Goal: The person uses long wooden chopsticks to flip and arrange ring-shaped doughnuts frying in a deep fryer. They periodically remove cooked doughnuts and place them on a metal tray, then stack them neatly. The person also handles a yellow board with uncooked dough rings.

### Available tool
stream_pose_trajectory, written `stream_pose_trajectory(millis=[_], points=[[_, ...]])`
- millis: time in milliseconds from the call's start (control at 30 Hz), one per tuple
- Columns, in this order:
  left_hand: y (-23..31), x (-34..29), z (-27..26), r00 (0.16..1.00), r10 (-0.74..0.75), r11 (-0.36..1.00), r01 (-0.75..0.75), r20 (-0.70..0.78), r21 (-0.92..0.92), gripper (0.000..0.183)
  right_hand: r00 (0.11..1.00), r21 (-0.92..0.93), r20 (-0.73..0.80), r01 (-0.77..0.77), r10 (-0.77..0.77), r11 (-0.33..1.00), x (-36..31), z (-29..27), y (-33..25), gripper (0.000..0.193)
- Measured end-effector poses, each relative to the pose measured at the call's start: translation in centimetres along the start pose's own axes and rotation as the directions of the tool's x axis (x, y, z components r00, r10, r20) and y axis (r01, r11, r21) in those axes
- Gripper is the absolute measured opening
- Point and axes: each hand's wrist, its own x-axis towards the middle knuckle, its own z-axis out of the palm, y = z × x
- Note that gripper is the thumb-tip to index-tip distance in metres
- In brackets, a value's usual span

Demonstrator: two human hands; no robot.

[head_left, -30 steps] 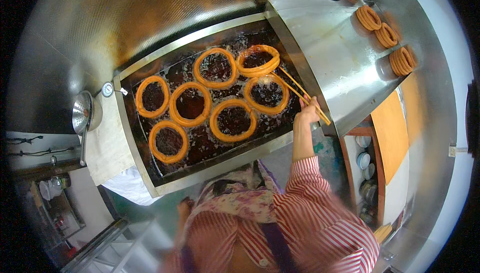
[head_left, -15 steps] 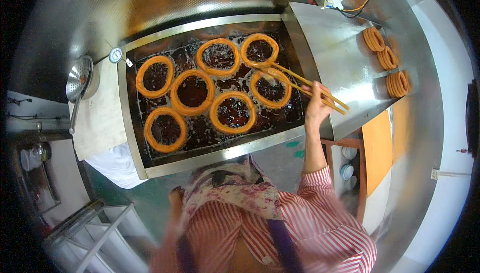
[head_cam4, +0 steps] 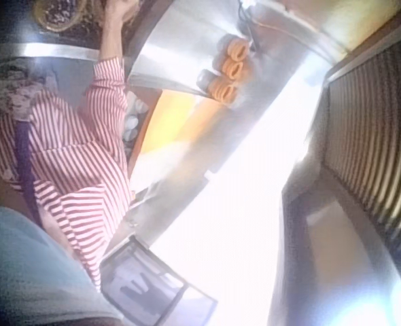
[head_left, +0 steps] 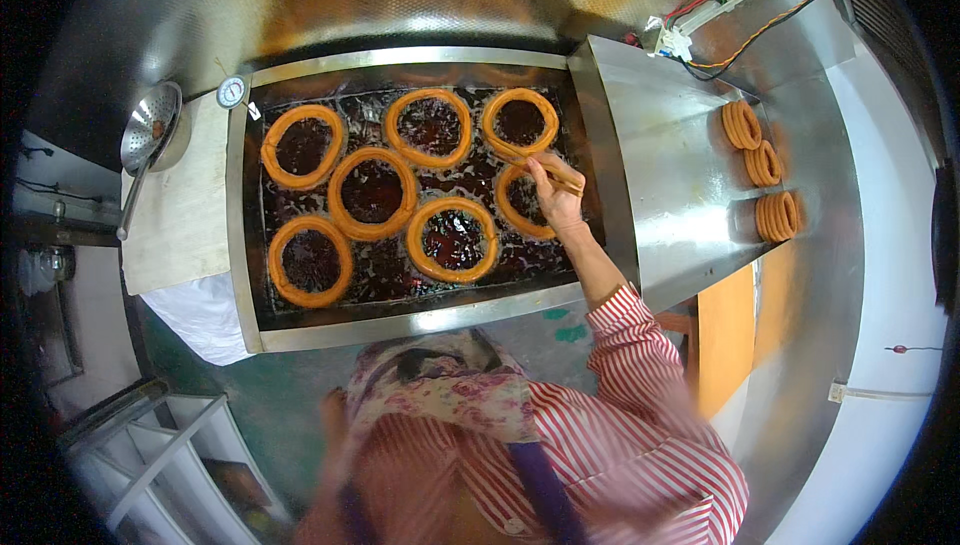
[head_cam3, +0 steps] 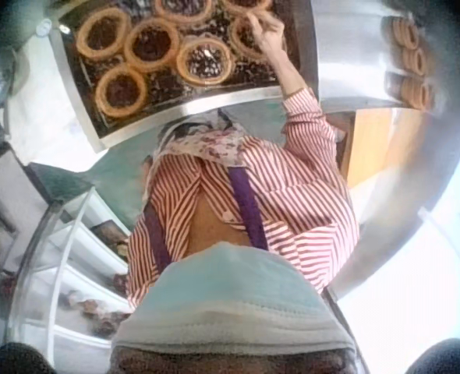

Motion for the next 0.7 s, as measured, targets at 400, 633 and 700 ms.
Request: stream_pose_trajectory(millis=[400,633,700], points=[[-4.6,-2.7,6.0,0.969,-0.247,0.968,0.247,-0.003,-0.038,0.017,0.997,0.03,-0.061,-0.055,0.056,0.998,5.3,-1.8,2.7,0.025],[-4.0,-2.1,6.7,0.795,-0.607,0.65,0.502,0.008,-0.571,0.024,0.988,0.1,-0.004,-0.15,0.151,0.984,7.3,-1.1,0.6,0.024],[-3.8,-2.1,7.7,0.602,-0.772,0.172,0.506,0.203,-0.846,0.028,0.994,0.08,0.025,-0.104,0.102,0.991,8.3,-1.1,1.0,0.024]])
